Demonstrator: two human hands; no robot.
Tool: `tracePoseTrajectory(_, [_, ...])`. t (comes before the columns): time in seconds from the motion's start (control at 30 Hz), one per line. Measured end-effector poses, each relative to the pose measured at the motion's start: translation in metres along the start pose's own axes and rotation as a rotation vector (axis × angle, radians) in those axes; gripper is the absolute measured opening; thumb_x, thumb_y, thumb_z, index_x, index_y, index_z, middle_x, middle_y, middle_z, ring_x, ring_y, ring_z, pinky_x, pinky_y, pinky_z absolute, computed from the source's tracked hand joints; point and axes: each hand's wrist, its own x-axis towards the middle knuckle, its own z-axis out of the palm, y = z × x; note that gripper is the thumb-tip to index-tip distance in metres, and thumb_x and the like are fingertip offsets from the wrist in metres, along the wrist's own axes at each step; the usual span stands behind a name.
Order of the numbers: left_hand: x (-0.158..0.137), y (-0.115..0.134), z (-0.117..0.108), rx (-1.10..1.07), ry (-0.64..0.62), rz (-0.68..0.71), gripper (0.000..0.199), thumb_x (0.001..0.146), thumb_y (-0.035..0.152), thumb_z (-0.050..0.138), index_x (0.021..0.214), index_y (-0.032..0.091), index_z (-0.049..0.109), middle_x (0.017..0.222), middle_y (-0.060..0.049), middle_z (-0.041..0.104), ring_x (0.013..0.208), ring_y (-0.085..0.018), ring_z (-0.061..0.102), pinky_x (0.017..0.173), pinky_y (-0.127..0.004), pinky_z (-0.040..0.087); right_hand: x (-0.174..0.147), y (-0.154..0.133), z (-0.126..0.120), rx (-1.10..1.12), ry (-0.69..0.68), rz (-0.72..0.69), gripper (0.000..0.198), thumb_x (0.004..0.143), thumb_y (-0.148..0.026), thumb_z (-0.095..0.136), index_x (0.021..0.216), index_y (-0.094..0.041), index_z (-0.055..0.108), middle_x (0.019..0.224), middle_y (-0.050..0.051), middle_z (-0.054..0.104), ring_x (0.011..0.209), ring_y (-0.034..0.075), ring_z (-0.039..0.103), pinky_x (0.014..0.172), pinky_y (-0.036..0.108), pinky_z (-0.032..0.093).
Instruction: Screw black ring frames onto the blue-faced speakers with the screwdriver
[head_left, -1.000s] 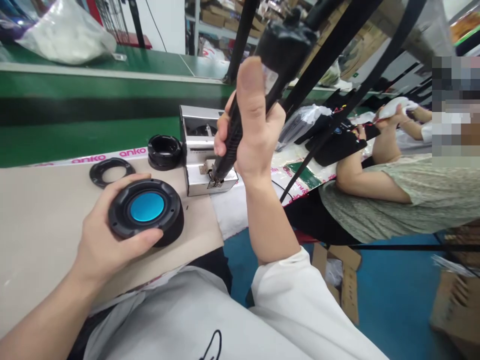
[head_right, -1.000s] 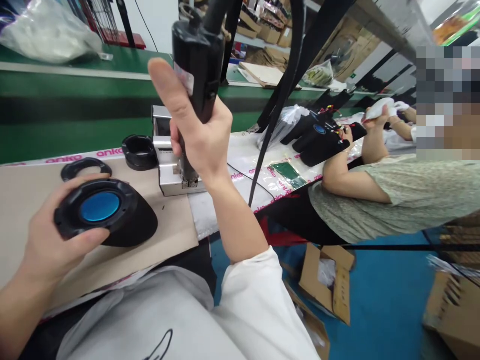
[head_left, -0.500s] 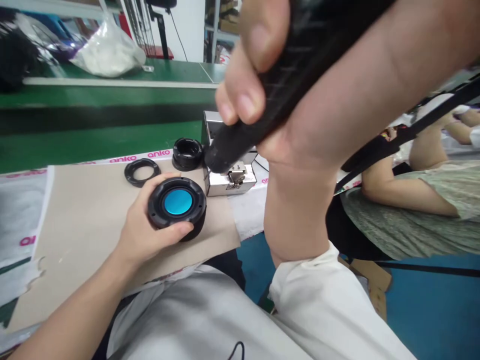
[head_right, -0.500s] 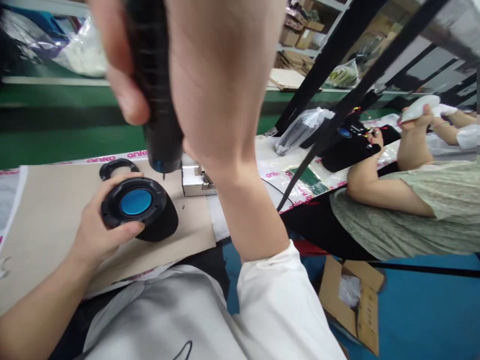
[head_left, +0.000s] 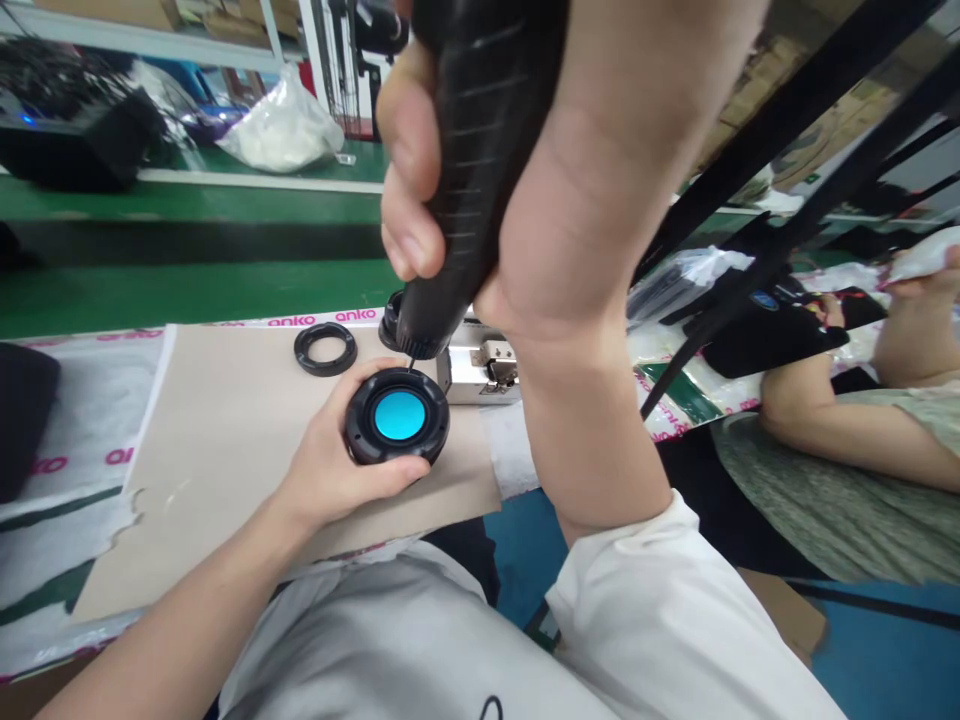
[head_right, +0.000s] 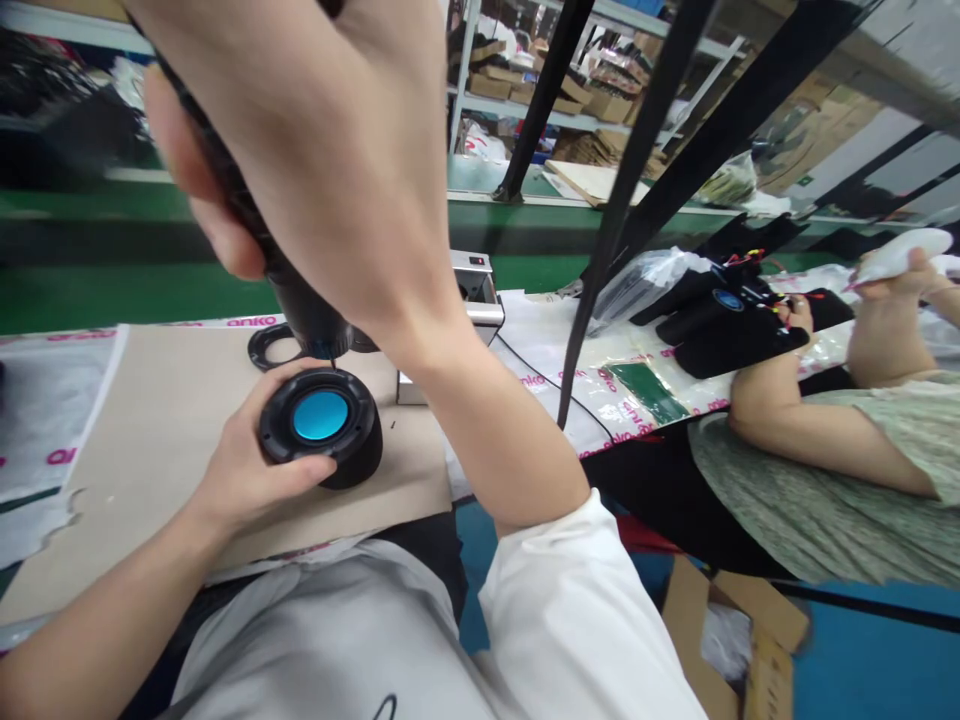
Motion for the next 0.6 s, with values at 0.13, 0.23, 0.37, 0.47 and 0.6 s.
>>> tracePoseTrajectory(0.13, [0.000,0.000,0.000,-0.004,-0.003,0.040,0.078,0.069,0.047,0.097,0.134,0.021,0.063,0.131,-0.010,0.078,0.121,-0.033,0.078,0.104,-0.040,0.065,0.000,0.005,0.007,-0.030,-0.030,-0.029,0.065,0.100,-0.089,0.040,0.088,-0.025,0.048,0.050,-0.005,0.048,0.042,0.013,0.041,0.041,0.029,0.038])
tracePoseTrajectory(0.23, [0.000,0.001,0.000,0.009,-0.001,0.066,0.074,0.070,0.045,0.096,0.133,0.022,0.062,0.126,-0.007,0.080,0.117,-0.030,0.079,0.101,-0.037,0.066,0.000,0.008,0.007,-0.005,-0.043,-0.028,0.059,0.102,-0.082,0.043,0.086,-0.025,0.045,0.060,-0.006,0.048,0.047,0.008,0.041,0.043,0.026,0.039])
tracePoseTrajectory(0.37, [-0.001,0.000,-0.001,0.053,0.004,0.074,0.076,0.070,0.048,0.095,0.133,0.021,0.061,0.124,-0.008,0.080,0.115,-0.033,0.079,0.100,-0.041,0.066,0.002,0.014,0.006,-0.003,-0.109,-0.029,0.057,0.102,-0.082,0.044,0.088,-0.026,0.044,0.064,-0.008,0.046,0.048,0.009,0.041,0.041,0.028,0.039])
tracePoseTrajectory(0.47, [-0.002,-0.002,-0.001,0.099,0.015,0.064,0.080,0.069,0.053,0.094,0.134,0.021,0.060,0.124,-0.008,0.079,0.114,-0.034,0.079,0.099,-0.044,0.067,0.000,0.015,0.012,0.028,-0.095,-0.082,0.059,0.098,-0.086,0.047,0.087,-0.028,0.042,0.062,-0.007,0.049,0.049,0.011,0.045,0.040,0.029,0.038])
tracePoseTrajectory(0.6, [-0.004,-0.004,-0.003,0.126,0.016,0.053,0.083,0.070,0.056,0.093,0.137,0.021,0.059,0.128,-0.010,0.077,0.117,-0.036,0.078,0.101,-0.045,0.066,-0.006,0.001,0.013,-0.125,0.022,-0.024,0.073,0.096,-0.094,0.028,0.083,-0.024,0.047,0.061,-0.007,0.046,0.047,0.007,0.048,0.047,0.024,0.039])
